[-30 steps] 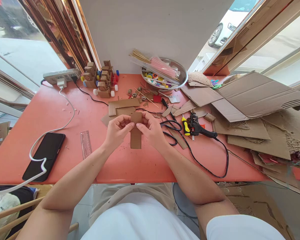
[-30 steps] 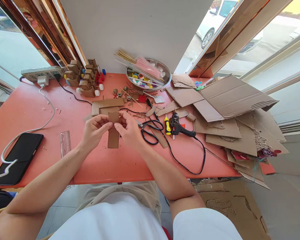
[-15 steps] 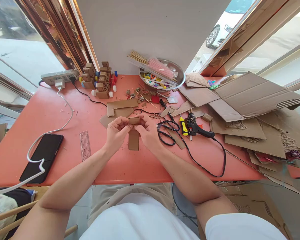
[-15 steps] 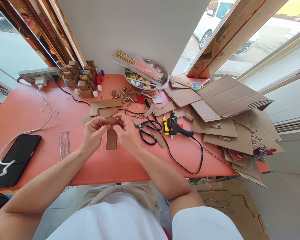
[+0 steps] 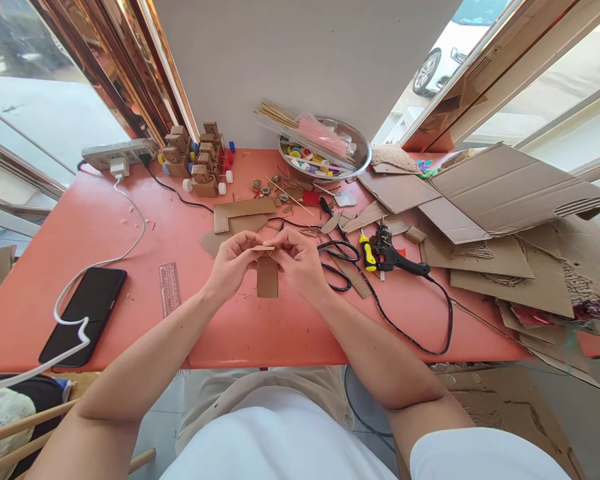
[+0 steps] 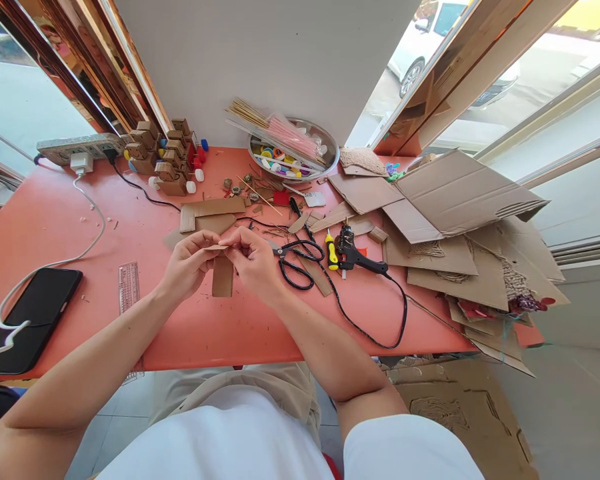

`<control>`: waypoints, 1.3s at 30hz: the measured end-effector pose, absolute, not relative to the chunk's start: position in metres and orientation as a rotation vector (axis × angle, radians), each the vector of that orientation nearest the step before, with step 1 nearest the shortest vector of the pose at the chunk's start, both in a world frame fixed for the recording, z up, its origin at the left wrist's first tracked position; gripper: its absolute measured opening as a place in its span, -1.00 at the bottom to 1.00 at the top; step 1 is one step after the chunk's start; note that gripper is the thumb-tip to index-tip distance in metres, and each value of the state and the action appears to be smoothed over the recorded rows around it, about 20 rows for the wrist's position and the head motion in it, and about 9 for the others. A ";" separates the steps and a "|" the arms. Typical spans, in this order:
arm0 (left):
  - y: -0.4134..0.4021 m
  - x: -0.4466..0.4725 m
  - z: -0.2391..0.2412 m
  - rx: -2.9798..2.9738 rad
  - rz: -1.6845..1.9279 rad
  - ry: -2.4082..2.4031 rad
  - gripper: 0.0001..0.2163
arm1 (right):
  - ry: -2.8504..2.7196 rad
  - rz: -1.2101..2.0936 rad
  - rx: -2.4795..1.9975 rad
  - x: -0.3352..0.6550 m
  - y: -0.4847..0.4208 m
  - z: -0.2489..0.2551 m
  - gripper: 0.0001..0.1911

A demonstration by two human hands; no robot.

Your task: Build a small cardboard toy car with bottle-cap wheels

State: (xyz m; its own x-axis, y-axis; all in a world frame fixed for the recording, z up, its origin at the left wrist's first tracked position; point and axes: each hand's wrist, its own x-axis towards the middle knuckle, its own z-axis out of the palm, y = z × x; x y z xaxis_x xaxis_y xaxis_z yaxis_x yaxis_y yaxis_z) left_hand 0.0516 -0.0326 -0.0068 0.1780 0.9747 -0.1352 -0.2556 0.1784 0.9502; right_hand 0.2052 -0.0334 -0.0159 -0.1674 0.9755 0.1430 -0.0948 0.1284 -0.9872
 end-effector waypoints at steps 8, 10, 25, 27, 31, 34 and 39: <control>-0.034 0.044 -0.004 1.109 0.840 0.709 -0.38 | -1.560 0.968 -1.022 0.218 -0.031 -0.013 -0.91; -0.035 0.046 -0.005 1.119 0.851 0.730 -0.38 | -1.599 0.929 -1.008 0.219 -0.031 -0.013 -0.88; -0.035 0.049 -0.009 1.446 1.157 1.080 -0.42 | -1.572 1.098 -1.043 0.220 -0.038 0.005 -0.60; -0.036 0.049 -0.008 1.516 1.157 1.071 -0.40 | -1.634 1.062 -1.032 0.220 -0.040 0.008 -0.61; -0.038 0.048 -0.003 1.647 1.122 1.031 -0.34 | -1.748 0.995 -1.035 0.223 -0.041 0.012 -0.64; -0.039 0.047 0.002 1.705 1.061 0.929 -0.30 | -1.778 1.045 -1.025 0.223 -0.042 0.015 -0.60; -0.042 0.046 0.009 1.661 0.930 0.828 -0.29 | -1.772 1.184 -0.984 0.220 -0.041 0.019 -0.41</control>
